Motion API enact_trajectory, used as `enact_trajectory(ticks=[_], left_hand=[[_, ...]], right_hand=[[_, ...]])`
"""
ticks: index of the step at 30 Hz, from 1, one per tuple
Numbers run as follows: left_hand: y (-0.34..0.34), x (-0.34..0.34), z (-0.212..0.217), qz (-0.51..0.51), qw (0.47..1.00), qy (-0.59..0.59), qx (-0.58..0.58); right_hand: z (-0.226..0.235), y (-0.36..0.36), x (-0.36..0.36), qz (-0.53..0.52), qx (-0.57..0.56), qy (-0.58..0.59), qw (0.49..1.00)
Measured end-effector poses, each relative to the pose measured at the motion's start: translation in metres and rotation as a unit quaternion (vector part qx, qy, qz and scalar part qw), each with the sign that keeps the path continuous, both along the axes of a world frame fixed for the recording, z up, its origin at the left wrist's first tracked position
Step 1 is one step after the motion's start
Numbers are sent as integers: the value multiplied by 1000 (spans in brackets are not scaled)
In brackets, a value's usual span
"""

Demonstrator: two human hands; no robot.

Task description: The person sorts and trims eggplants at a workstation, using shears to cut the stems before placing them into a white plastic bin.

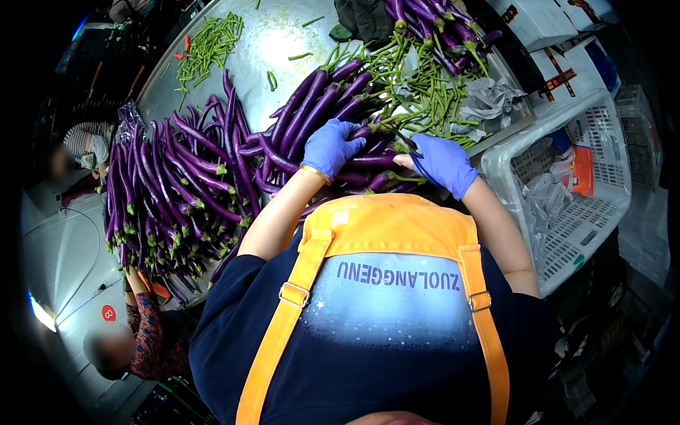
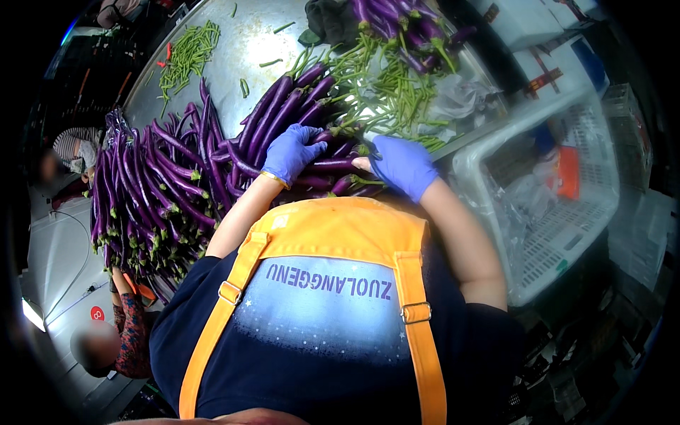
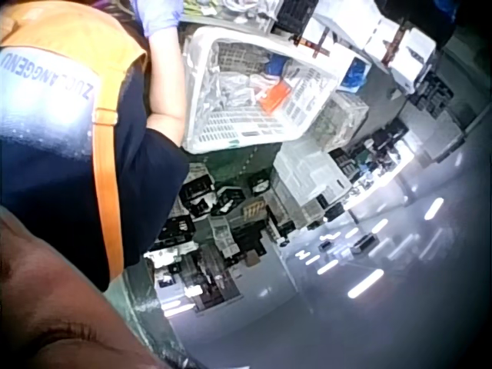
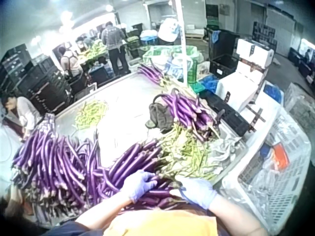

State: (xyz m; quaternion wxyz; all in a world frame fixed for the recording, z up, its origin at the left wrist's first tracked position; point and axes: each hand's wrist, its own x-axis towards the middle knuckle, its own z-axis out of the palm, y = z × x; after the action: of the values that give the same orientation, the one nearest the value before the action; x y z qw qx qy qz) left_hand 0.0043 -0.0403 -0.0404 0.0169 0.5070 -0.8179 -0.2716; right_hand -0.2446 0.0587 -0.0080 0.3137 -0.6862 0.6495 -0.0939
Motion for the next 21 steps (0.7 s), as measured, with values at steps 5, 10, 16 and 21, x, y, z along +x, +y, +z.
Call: enact_trajectory(ticks=[5,10,16,21], left_hand=[[1,1,4,-13,1000,9,-15],[-2,-7,4,-28,998,-46,-14],[7,-34,0,-55,996,-55,-40],[-2,-48,-5,-31,993,-104,34]], right_hand=[[-30,-6,14,-3,-38,3,999],[-53,-4,5,-20,-30,-63,997],[-32,-1,-54,-118,277,-178,937],[-50,-15,-56,-31,260,-140,955]])
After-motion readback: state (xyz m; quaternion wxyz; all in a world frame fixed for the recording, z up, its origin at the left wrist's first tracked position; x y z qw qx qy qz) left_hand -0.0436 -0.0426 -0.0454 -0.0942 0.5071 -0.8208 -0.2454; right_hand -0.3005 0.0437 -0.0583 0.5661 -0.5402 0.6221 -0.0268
